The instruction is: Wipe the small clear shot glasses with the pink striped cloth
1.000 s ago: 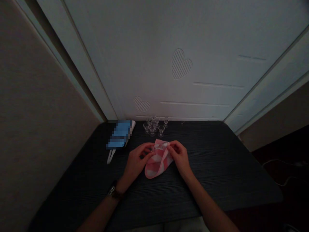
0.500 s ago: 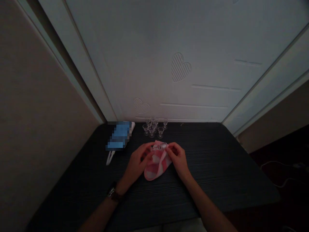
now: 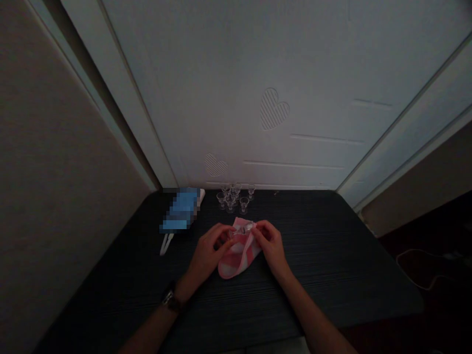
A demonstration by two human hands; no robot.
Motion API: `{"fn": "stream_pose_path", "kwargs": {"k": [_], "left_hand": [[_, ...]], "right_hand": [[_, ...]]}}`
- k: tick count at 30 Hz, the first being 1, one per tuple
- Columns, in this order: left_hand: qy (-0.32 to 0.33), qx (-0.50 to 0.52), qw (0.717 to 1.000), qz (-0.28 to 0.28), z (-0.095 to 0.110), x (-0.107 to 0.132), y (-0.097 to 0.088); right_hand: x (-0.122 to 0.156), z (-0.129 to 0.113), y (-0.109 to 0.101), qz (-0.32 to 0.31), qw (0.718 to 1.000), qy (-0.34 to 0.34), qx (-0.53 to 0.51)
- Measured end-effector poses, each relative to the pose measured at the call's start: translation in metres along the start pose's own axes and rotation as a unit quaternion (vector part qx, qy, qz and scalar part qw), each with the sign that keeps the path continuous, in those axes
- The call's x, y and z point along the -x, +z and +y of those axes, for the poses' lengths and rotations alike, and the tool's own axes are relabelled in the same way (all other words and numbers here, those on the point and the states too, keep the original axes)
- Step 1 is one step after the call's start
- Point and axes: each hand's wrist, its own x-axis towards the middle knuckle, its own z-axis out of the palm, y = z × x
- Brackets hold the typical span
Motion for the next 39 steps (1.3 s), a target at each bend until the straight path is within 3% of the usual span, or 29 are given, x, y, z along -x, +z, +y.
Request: {"fn": "stream_pose_path", "kwargs": {"k": [9, 16, 24, 39], "left_hand": [[0.002, -0.013, 1.0, -0.004, 0.0017, 0.0002, -0.0028], [-0.036, 0.059, 0.998, 0.001, -0.0033, -0.001, 0.0024], [-0.013, 0.019, 0.999, 0.024, -0.0014, -0.0025, -0.0014], [0.0, -0.037, 0.998, -0.058, -0.0023, -0.0012, -0.0024]], "right_hand": [[0.003, -0.0042, 0.001, -0.012, 1.0, -0.006, 0.01], [0.0005, -0.0019, 0.0, 0.008, 1.0, 0.005, 0.017], [0.0009, 0.0027, 0.0014, -0.022, 1.0, 0.005, -0.004], [0.0008, -0.0004, -0.0001, -0.031, 0.999, 0.001, -0.006]]}}
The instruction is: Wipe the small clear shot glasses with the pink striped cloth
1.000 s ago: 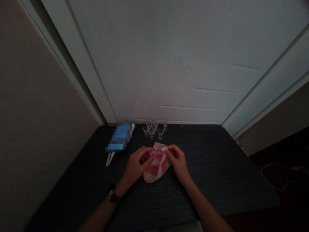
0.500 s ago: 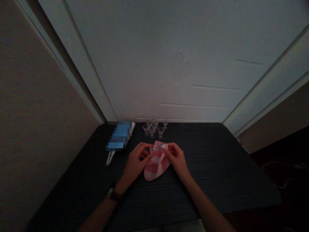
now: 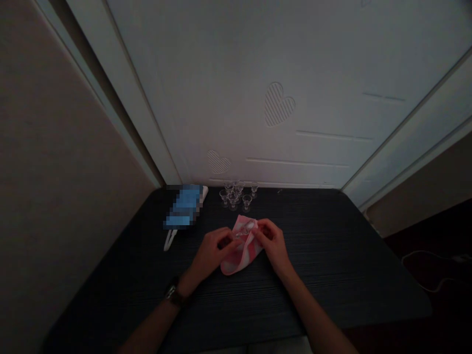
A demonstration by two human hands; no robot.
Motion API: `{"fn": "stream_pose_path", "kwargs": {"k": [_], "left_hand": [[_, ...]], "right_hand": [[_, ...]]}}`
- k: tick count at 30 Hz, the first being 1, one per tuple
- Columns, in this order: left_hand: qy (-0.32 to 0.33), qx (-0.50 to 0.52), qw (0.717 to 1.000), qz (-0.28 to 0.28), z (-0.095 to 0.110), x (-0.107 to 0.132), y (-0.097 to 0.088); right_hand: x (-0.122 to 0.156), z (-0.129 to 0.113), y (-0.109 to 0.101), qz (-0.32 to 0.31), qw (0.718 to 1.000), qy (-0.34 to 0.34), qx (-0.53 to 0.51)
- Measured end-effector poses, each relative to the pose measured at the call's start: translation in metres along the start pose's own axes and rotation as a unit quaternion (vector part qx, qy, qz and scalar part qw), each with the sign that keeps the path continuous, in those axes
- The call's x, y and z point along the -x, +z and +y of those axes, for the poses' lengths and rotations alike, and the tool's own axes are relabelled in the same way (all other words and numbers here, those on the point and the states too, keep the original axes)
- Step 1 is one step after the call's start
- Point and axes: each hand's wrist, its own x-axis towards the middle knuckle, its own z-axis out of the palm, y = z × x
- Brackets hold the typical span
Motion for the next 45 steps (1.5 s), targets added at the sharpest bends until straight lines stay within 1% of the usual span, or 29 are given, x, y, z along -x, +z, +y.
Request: {"fn": "stream_pose_path", "kwargs": {"k": [4, 6, 10, 16, 23, 27, 33, 39, 45], "left_hand": [[-0.036, 0.056, 0.998, 0.018, 0.0014, 0.0002, 0.0014], [-0.039, 0.069, 0.997, 0.021, 0.0006, 0.0003, 0.0025], [-0.032, 0.062, 0.997, 0.02, -0.0028, 0.0004, 0.004], [-0.019, 0.036, 0.999, 0.036, -0.0038, -0.0006, 0.0019], [-0.018, -0.006, 0.999, 0.033, -0.0007, -0.0017, -0.002], [-0.026, 0.016, 0.999, 0.027, 0.0015, -0.0017, -0.0016], [-0.047, 0.07, 0.996, 0.032, -0.0002, -0.0006, 0.0014], [-0.034, 0.057, 0.997, 0.047, -0.0016, -0.0002, 0.0028], [-0.035, 0.055, 0.996, 0.056, -0.0008, 0.0005, 0.0019]], "right_hand": [[-0.0002, 0.0, 0.0002, 0.014, 1.0, -0.005, 0.005], [-0.0005, -0.0003, 0.0001, 0.016, 1.0, -0.002, 0.014], [-0.0011, 0.0014, -0.0007, 0.017, 1.0, 0.003, 0.014], [-0.0018, 0.0052, -0.0015, 0.012, 1.0, 0.008, -0.002], [0.0009, 0.0006, -0.0003, -0.003, 1.0, 0.0, -0.009], [0.0007, 0.0005, 0.0002, 0.002, 1.0, -0.007, -0.01], [-0.0013, 0.0071, -0.0012, 0.018, 1.0, 0.0, 0.014], [-0.0016, 0.0069, -0.0019, 0.014, 1.0, 0.001, 0.013], [-0.0016, 0.006, -0.0014, 0.011, 1.0, 0.003, 0.022]]}}
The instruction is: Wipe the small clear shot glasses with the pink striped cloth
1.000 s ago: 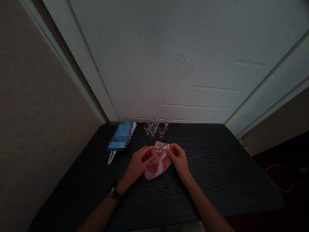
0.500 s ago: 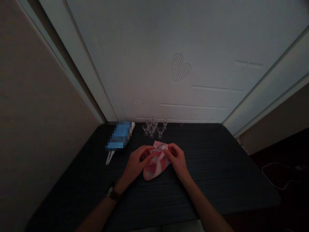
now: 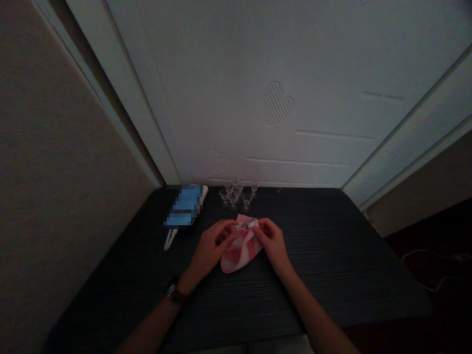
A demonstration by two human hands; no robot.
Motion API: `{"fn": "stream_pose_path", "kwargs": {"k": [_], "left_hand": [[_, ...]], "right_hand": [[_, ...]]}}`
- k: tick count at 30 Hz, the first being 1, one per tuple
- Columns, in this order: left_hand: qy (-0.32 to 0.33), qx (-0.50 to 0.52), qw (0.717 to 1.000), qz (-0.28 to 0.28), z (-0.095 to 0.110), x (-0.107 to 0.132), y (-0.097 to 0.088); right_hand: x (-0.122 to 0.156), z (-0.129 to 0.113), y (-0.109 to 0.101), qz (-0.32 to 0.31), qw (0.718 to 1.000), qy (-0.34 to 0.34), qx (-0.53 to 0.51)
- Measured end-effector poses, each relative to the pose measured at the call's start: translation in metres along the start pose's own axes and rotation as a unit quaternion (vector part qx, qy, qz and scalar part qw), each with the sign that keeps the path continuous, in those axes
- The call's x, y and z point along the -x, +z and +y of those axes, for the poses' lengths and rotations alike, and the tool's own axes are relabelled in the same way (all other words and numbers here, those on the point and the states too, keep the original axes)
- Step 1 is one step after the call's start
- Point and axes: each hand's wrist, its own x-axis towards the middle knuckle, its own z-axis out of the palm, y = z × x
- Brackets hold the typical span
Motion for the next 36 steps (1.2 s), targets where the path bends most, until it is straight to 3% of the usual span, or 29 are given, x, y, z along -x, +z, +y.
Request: {"fn": "stream_pose_path", "kwargs": {"k": [15, 22, 36], "left_hand": [[-0.006, -0.045, 0.999, -0.01, 0.0033, -0.0006, -0.0036], [-0.012, 0.013, 1.0, -0.019, 0.0033, -0.0007, -0.0024], [0.034, -0.007, 0.998, -0.053, 0.0007, -0.0013, 0.0036]], "right_hand": [[0.0014, -0.0039, 0.0006, -0.01, 1.0, -0.001, -0.011], [0.003, -0.005, 0.0014, 0.001, 1.0, -0.001, -0.008], [0.0029, -0.0018, -0.0003, 0.017, 0.999, -0.014, 0.027]]}}
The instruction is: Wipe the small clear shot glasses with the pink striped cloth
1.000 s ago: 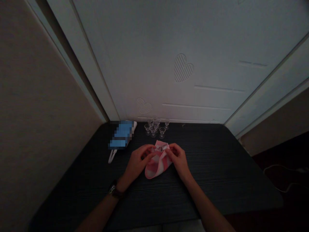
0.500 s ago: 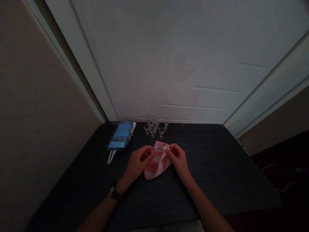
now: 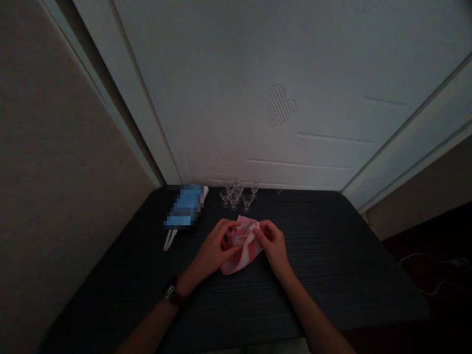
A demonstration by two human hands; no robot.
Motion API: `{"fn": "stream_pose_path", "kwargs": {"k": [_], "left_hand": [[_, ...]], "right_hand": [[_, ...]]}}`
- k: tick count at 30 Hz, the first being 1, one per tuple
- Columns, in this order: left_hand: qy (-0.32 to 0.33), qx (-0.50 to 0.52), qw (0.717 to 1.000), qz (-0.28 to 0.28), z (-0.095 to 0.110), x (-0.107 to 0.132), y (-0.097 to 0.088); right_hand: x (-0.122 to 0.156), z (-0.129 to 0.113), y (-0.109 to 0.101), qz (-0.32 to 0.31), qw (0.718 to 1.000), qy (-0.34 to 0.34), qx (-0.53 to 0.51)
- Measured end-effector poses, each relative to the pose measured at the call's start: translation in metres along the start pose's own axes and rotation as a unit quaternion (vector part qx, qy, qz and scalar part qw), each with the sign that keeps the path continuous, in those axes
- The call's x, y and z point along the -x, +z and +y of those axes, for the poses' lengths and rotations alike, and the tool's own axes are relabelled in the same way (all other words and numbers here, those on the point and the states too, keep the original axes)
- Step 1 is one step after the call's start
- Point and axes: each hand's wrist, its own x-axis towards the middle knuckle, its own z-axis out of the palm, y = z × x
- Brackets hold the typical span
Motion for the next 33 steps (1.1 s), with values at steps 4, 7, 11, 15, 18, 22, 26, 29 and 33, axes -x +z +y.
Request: {"fn": "stream_pose_path", "kwargs": {"k": [4, 7, 11, 15, 18, 22, 26, 29, 33], "left_hand": [[-0.003, -0.028, 1.0, -0.014, -0.0012, 0.0, -0.0005], [0.005, -0.035, 0.999, -0.015, -0.0014, 0.0007, -0.0022], [0.008, -0.022, 1.0, -0.008, -0.0011, -0.0003, -0.0058], [0.024, -0.012, 0.999, 0.02, 0.0003, -0.0024, -0.0082], [0.028, -0.002, 0.999, 0.028, 0.0019, -0.0028, -0.0085], [0.012, 0.031, 0.999, 0.024, 0.0016, -0.0023, -0.0074], [-0.006, 0.098, 0.995, 0.029, -0.0024, -0.0025, -0.0046], [-0.009, 0.132, 0.99, 0.037, -0.0041, -0.0031, -0.003], [-0.006, 0.142, 0.989, 0.037, -0.0036, -0.0035, -0.0027]], "right_hand": [[0.0001, -0.001, -0.0001, 0.005, 1.0, 0.004, -0.013], [-0.0004, -0.0026, 0.0004, 0.004, 1.0, 0.006, -0.014], [-0.0003, -0.0047, 0.001, -0.003, 1.0, -0.002, -0.02], [0.0004, -0.0047, 0.0016, -0.004, 0.999, -0.003, -0.033], [0.0008, -0.0046, 0.0018, -0.005, 0.999, 0.001, -0.036], [0.0008, -0.0059, 0.0017, -0.007, 0.999, 0.003, -0.038], [0.0002, -0.0066, 0.0012, -0.003, 1.0, 0.007, -0.022], [-0.0002, -0.0048, 0.0007, 0.003, 1.0, 0.006, -0.016], [-0.0004, -0.001, 0.0002, 0.002, 1.0, 0.008, -0.016]]}}
